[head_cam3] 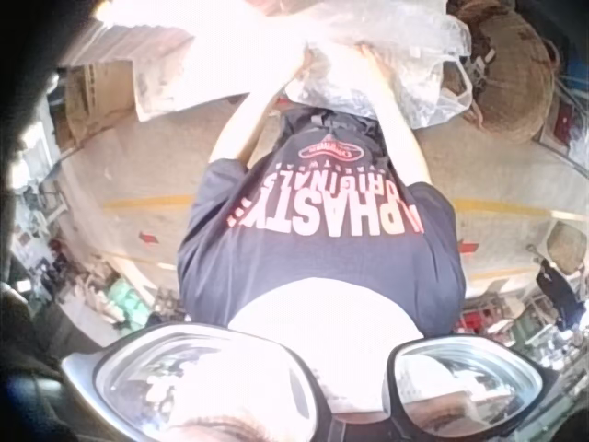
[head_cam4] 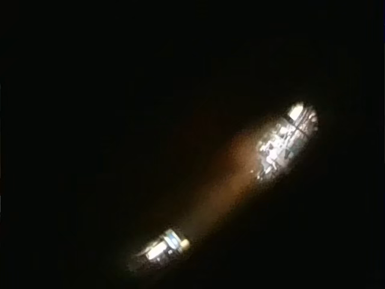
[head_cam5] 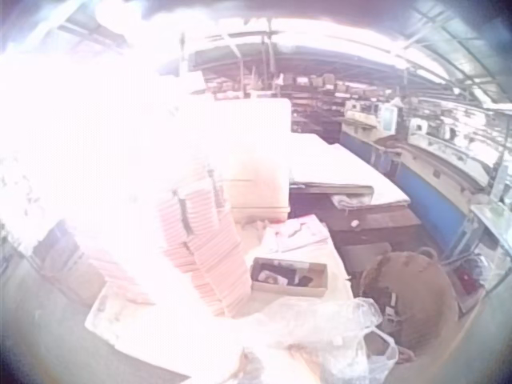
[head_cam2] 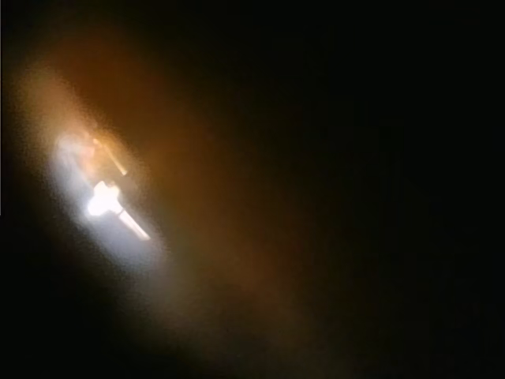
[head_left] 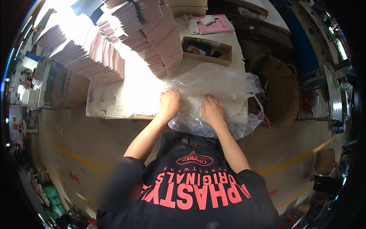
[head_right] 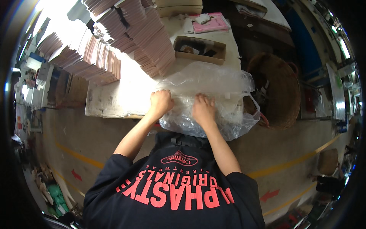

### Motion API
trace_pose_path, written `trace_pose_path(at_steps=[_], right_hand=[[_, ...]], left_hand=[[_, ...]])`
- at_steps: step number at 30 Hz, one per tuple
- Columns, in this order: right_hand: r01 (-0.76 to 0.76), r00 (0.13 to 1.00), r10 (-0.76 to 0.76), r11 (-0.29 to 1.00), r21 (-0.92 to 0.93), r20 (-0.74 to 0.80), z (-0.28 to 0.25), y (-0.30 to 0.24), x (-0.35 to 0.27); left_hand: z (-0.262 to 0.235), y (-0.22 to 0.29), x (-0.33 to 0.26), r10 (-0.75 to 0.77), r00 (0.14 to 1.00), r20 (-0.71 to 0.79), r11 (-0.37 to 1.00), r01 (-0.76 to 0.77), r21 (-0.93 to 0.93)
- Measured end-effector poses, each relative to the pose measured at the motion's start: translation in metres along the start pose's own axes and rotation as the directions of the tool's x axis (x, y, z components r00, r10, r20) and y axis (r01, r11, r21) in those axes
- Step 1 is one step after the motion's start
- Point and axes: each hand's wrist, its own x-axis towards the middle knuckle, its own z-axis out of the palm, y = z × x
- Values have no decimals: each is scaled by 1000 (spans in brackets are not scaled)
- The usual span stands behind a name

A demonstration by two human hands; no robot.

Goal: The person walks to a workbench and places a small brown object into a clear plastic bag. They then fold the bag and seal it with a piece of tape. The person handles the bag and tape by hand.

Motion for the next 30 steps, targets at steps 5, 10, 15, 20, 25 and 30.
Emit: trace_pose_path(at_steps=[5,10,15,20,25,30], right_hand=[[342,939,-328,920,189,-106,16,-29,15],[366,909,-355,931,11,-219,49,-29,14],[360,908,-362,932,-49,-211,53,-27,17],[359,921,-356,933,-9,-159,50,-27,19],[356,928,-354,934,-6,-119,50,-26,19],[338,939,-336,941,14,-78,36,-34,19]], left_hand=[[6,1,-6,85,980,-181,996,-78,44],[-13,-35,-3,20,998,-68,815,-56,-577],[-19,-64,-24,99,995,-1,777,-78,-624],[-16,-73,-17,159,985,-60,849,-167,-502],[-34,-85,-18,88,993,78,981,-73,-178],[-29,-68,-26,73,997,-37,981,-78,-178]])
